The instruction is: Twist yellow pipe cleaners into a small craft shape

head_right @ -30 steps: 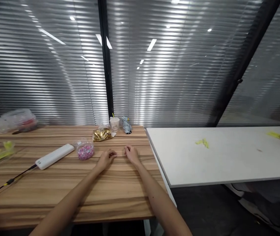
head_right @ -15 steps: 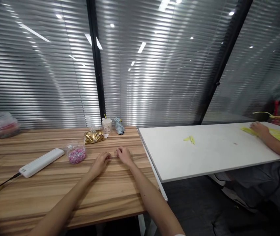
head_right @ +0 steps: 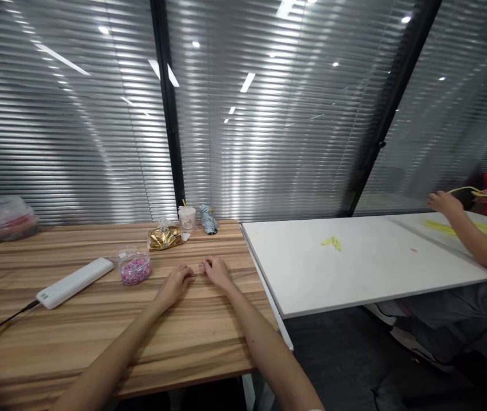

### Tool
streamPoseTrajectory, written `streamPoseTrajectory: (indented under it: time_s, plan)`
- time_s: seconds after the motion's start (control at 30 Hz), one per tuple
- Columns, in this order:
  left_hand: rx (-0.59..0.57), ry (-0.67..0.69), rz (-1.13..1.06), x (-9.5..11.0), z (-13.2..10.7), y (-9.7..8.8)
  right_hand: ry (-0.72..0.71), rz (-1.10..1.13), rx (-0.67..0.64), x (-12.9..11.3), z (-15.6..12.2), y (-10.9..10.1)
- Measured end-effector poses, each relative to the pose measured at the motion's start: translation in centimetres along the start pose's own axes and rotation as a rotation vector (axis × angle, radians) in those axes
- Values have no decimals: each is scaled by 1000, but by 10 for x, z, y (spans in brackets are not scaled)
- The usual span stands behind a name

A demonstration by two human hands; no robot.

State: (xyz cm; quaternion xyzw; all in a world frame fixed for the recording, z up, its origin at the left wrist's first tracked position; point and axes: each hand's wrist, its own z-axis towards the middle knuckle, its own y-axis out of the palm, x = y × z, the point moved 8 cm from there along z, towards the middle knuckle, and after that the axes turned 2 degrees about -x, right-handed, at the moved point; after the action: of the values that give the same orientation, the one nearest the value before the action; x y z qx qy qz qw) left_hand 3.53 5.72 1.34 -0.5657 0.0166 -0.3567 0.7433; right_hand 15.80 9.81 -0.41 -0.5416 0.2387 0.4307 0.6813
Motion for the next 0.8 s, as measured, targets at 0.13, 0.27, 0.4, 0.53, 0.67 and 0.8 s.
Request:
streamPoseTrajectory:
  time_s: [0.13,0.27,0.4,0.53,0.67,0.8]
  plan:
    - [75,3,-31,0,-2,-3,-19,-44,-14,-2,0,0]
    - [94,18,-43,2,-3,-4,-24,-41,-17,-3,-1,-1]
    - [35,29,-50,5,-2,-2,-43,-21,-13,-7,-3,-2]
    - [37,28,-41,6,-2,-4,-78,8,-13,-11,-4,-2]
    - [67,27,-75,4,-2,-5,-52,81,-14,-8,-2,-2]
    - [159,-68,-145,-10,-2,-11,8,114,-9,-6,-1,-5]
